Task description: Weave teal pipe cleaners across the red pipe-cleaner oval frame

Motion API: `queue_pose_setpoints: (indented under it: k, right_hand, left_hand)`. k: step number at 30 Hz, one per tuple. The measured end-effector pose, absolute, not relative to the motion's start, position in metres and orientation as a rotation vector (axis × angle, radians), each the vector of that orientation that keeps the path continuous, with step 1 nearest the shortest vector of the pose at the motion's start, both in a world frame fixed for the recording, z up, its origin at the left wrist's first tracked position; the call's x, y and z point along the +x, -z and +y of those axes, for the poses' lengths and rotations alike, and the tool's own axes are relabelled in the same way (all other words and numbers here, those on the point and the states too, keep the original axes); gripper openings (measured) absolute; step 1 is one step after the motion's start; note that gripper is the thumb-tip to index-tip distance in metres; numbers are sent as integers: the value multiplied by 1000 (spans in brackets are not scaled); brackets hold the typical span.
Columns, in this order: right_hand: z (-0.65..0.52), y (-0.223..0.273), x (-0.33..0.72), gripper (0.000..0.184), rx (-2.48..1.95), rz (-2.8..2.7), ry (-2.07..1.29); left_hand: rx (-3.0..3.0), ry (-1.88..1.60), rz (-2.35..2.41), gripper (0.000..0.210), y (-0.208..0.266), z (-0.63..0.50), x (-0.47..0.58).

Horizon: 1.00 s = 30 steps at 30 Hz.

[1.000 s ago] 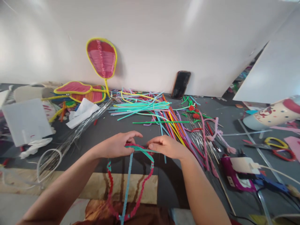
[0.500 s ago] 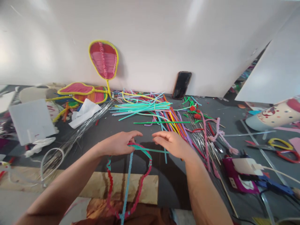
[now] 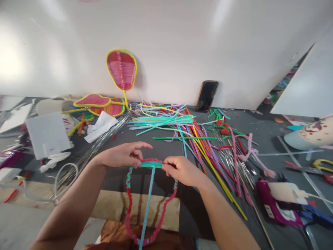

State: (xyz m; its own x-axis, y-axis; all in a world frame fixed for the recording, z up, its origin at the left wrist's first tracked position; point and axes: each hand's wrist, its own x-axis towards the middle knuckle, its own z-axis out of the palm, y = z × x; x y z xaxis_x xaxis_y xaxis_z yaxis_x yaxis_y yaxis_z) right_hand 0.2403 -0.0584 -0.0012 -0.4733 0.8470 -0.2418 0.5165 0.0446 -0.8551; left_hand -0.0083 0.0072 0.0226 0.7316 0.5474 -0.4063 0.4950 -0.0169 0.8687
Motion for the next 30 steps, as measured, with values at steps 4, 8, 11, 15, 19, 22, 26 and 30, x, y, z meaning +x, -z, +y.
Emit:
queue_pose_setpoints:
  k: [4,8,11,15,19,22,26,30]
  right_hand:
    - [-56,3,244,33,-1366,-1963,-1428]
    - [-52,7,252,31,-1323,-1820,-1471]
    - [-50,11,255,30,-1330,-1754,-1454]
    - [-51,12,251,29,-1431,-1718,-1353]
    - [-56,10,242,26,-1532,-1749,-1198]
    - [-58,8,237,24,-1571,-1787,-1080]
    - [-57,6,239,25,-1568,-1784,-1063]
    - [-54,8,246,26,-1525,-1729,-1242]
  left_hand:
    - [1368,-287,807,53,-10,3,-18]
    - [952,-641,803,39,8,-4,-24]
    - [834,-585,700,41,16,-9,-23]
    - [832,-555,509,67,14,-18,-12]
    - [984,-788,786,56,11,-30,5]
    - [1053,-855,978,39,12,-36,15]
    - [1041,-849,1092,29,14,-37,18]
    - [1014,-843,1095,25,15,-37,15]
